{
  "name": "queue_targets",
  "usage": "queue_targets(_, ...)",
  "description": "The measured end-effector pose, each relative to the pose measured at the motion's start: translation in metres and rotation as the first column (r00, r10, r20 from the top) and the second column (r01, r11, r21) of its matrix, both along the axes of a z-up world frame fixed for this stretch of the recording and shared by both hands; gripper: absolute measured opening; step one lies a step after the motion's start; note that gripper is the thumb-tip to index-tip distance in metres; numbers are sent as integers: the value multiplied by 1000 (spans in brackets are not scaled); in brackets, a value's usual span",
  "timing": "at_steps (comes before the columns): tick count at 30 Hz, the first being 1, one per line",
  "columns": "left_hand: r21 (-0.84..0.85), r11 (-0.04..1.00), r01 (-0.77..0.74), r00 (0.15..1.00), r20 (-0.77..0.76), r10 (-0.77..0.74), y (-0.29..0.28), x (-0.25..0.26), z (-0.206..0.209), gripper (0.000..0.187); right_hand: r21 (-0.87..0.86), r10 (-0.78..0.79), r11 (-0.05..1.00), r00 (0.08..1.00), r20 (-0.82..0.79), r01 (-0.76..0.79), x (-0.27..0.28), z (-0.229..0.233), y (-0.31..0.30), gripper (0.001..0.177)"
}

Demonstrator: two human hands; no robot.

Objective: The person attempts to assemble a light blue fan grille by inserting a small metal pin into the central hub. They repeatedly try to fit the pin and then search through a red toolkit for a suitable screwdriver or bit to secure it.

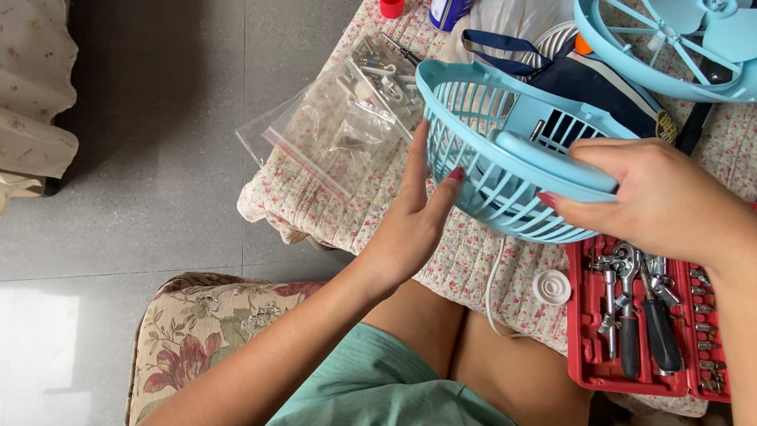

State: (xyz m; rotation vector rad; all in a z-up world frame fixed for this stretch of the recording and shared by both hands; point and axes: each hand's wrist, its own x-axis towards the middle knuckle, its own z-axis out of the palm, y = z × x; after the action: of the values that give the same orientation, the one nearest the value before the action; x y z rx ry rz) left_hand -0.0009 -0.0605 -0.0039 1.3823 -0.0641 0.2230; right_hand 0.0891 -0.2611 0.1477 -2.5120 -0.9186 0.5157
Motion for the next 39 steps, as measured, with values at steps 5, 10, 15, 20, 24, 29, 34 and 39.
queue_targets(5,-30,999,37,997,-65,-39,6,-5,-10,75,-2,-25,1000,1000,-3,25,-17,-2,14,23)
queue_targets(10,-74,996,45,998,-30,-47,6,-14,-11,72,7,16,1000,1000,-20,-16,-23,-3,17,26)
queue_targets(15,-41,998,53,996,-69,-56,7,-22,-5,70,49,20,999,998,-58,-18,-30,-10,14,31)
queue_targets(20,-7,1000,0,1000,-3,0,-3,-26,-5,70,40,-31,999,998,-61,33,-41,-20,1,33)
queue_targets(24,152,988,-38,999,15,36,-8,-33,-9,71,84,-1,996,1000,14,0,-47,-31,-14,30)
queue_targets(29,261,964,-53,999,23,49,-11,-39,-11,72,78,-31,996,999,-40,34,-53,-43,-32,37)
queue_targets(34,291,955,-59,998,32,52,-12,-40,-9,73,120,-3,993,1000,-13,4,-53,-47,-37,34)
queue_targets(39,262,964,-51,998,46,40,-8,-37,-6,71,120,-18,993,1000,-24,21,-50,-45,-34,30)
